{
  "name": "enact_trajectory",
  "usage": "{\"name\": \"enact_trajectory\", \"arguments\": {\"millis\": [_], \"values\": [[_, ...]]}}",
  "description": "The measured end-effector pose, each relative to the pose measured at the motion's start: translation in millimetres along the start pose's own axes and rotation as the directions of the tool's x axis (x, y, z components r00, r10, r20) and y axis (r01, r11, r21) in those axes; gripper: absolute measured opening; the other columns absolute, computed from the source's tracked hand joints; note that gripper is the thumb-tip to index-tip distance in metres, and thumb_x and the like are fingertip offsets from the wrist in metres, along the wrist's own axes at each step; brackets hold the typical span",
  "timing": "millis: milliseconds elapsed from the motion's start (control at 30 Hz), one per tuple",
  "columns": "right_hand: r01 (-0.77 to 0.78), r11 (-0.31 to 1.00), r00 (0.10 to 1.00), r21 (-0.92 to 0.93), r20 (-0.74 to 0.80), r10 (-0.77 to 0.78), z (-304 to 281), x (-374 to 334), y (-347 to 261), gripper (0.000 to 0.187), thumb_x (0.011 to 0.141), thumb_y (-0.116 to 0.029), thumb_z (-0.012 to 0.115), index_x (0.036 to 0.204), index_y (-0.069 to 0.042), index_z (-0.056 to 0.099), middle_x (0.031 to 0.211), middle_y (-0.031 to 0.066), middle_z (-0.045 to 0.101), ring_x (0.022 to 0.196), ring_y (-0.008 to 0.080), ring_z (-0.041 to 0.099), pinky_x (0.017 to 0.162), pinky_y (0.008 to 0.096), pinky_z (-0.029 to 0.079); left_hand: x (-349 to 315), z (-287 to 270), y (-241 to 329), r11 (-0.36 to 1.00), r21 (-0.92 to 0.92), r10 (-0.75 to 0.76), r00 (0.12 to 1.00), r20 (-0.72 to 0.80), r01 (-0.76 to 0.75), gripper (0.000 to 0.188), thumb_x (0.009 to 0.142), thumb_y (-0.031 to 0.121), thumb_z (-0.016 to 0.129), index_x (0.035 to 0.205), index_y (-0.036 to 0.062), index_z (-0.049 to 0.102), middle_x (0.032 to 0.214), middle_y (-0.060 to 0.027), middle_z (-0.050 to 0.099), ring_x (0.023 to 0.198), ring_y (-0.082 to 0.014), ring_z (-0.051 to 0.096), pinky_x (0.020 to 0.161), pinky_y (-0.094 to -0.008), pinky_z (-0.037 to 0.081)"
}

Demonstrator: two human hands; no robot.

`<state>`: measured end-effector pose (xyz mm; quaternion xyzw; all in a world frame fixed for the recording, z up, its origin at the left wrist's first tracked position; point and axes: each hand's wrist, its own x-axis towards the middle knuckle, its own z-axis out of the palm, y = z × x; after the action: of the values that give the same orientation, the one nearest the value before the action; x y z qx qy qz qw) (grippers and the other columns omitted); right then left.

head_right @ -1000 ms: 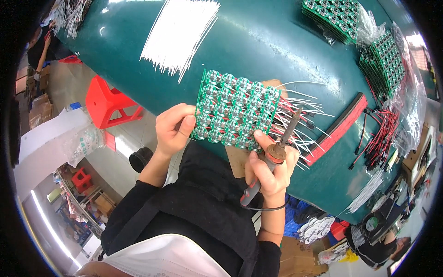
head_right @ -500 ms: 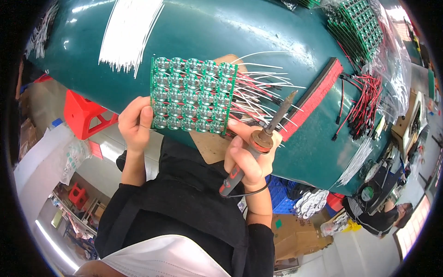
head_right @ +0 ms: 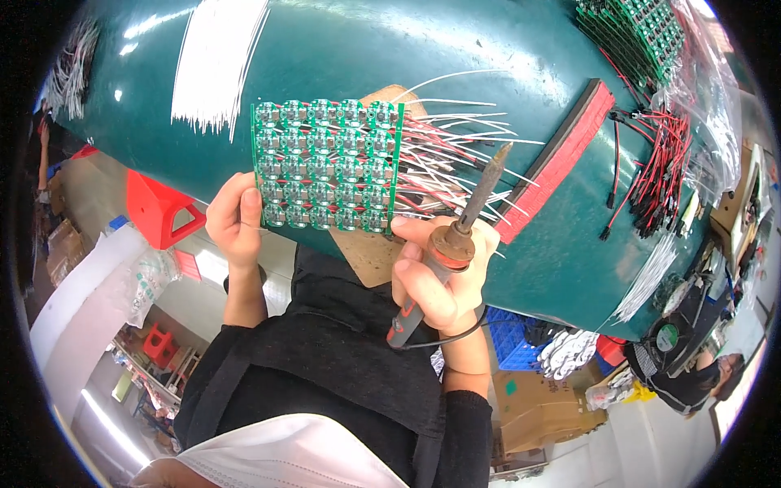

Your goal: Soldering and connecting electrical wires to a multi-unit PCB panel at a factory workbench.

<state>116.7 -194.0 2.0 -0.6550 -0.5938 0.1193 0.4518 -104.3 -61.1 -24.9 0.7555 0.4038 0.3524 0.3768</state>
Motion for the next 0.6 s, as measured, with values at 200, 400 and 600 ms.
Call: {"name": "enact_trajectory", "arguments": {"millis": [200, 400, 600], "values": [[0.034, 0.999, 0.999, -0.022, -0.018, -0.034, 3.2, 3.8, -0.7, 0.033, 0.085, 0.012, 0.055, 0.099, -0.017, 0.047, 0.094, 0.0121, 0.070, 0.078, 0.0244, 0.059, 0.074, 0.0379, 0.048, 0.8, 1.1, -3.3, 0.999, -0.018, 0.035, 0.999, -0.014, -0.035, 0.014, 0.093, 0.008, 0.063, 0.098, -0.0047, 0.066, 0.066, -0.0036, 0.053, 0.054, -0.0093, 0.044, 0.048, -0.0239, 0.032], [0.038, 0.999, 0.998, -0.028, -0.048, -0.040, 7.7, 5.4, -1.8, 0.035, 0.083, 0.014, 0.055, 0.098, -0.017, 0.047, 0.094, 0.0123, 0.070, 0.079, 0.0246, 0.059, 0.073, 0.0379, 0.048, 2.5, 0.4, -2.3, 0.999, -0.036, 0.016, 1.000, 0.001, -0.016, 0.011, 0.092, 0.006, 0.064, 0.097, -0.0041, 0.066, 0.066, -0.0035, 0.053, 0.053, -0.0093, 0.044, 0.047, -0.0241, 0.032], [0.062, 0.997, 0.996, -0.040, -0.059, -0.064, 10.8, 4.2, -2.3, 0.033, 0.084, 0.013, 0.055, 0.097, -0.016, 0.046, 0.093, 0.0127, 0.070, 0.080, 0.0257, 0.060, 0.073, 0.0383, 0.048, -1.2, 1.3, -3.6, 0.997, -0.070, 0.009, 1.000, -0.004, -0.009, 0.010, 0.091, 0.006, 0.065, 0.096, -0.0022, 0.067, 0.066, -0.0034, 0.054, 0.051, -0.0098, 0.043, 0.046, -0.0245, 0.031]]}}
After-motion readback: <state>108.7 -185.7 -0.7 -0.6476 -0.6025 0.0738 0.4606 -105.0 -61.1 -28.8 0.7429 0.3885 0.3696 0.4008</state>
